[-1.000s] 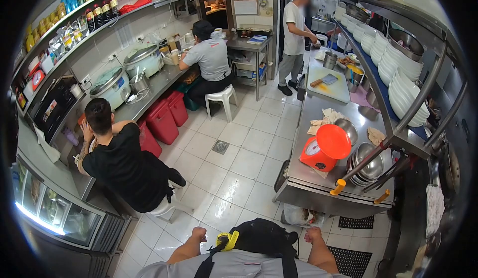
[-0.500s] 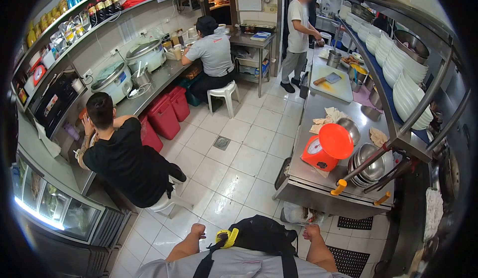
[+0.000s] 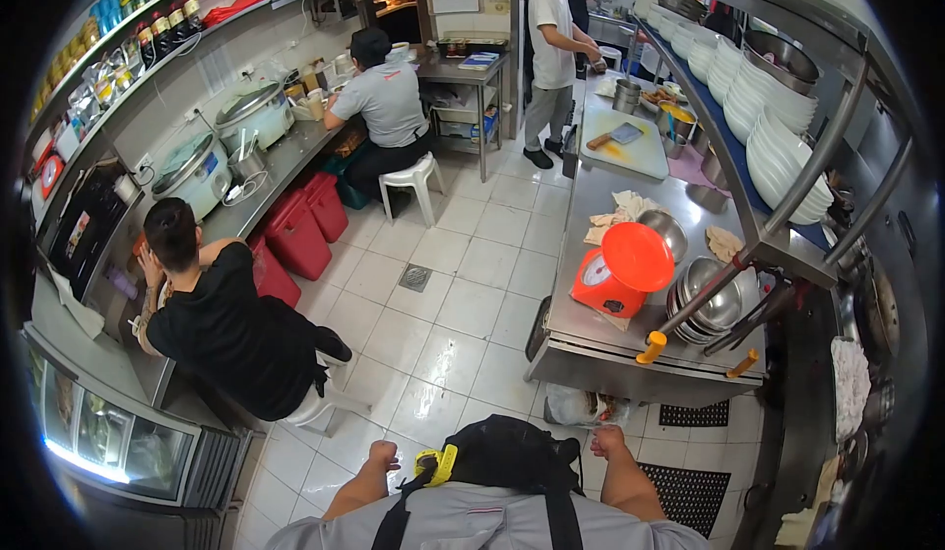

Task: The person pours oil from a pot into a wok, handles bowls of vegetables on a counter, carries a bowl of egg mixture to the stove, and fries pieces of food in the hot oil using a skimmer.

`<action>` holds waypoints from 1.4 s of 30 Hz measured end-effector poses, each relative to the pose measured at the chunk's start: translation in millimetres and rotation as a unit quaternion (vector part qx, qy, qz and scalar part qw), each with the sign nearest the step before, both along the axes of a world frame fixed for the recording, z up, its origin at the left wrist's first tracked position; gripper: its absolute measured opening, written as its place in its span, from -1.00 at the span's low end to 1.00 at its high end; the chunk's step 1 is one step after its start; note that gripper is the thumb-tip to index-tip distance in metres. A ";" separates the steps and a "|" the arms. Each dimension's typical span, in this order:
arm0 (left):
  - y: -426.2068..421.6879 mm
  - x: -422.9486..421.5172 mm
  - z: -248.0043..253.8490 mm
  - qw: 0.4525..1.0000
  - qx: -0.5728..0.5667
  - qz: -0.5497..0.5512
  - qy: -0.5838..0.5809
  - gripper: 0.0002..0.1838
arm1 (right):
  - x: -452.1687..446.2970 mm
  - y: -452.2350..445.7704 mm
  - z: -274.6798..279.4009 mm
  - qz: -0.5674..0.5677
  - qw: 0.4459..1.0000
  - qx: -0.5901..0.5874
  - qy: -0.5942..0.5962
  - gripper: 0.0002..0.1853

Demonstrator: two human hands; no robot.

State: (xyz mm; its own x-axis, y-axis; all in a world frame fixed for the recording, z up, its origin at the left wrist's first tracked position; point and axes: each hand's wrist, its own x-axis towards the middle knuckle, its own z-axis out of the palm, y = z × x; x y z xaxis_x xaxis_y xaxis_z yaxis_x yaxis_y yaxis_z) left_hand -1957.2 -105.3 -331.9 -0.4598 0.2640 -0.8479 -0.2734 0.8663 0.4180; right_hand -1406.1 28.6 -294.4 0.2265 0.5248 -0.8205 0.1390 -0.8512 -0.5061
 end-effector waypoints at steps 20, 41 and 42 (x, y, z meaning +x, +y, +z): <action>-4.6 -6.4 -8.7 1.000 -0.005 -0.021 -0.007 -0.60 | 2.1 -1.1 -4.1 0.008 1.000 -0.004 -0.011 -0.78; -0.1 0.0 14.3 1.000 -0.001 -0.013 0.009 -0.63 | -66.5 53.4 109.6 0.063 0.977 0.093 0.180 -0.53; 0.8 -1.8 10.4 1.000 0.000 -0.015 0.005 -0.63 | -82.7 62.8 141.5 0.087 0.962 0.120 0.231 -0.45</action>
State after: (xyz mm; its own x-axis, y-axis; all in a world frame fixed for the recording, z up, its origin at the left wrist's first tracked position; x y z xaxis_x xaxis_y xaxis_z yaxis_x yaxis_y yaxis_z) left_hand -1959.0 -104.5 -321.5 -0.4595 0.2783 -0.8434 -0.2434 0.8738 0.4210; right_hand -1488.8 91.4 -152.9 -0.2415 0.7083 -0.6634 -0.0192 -0.6869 -0.7265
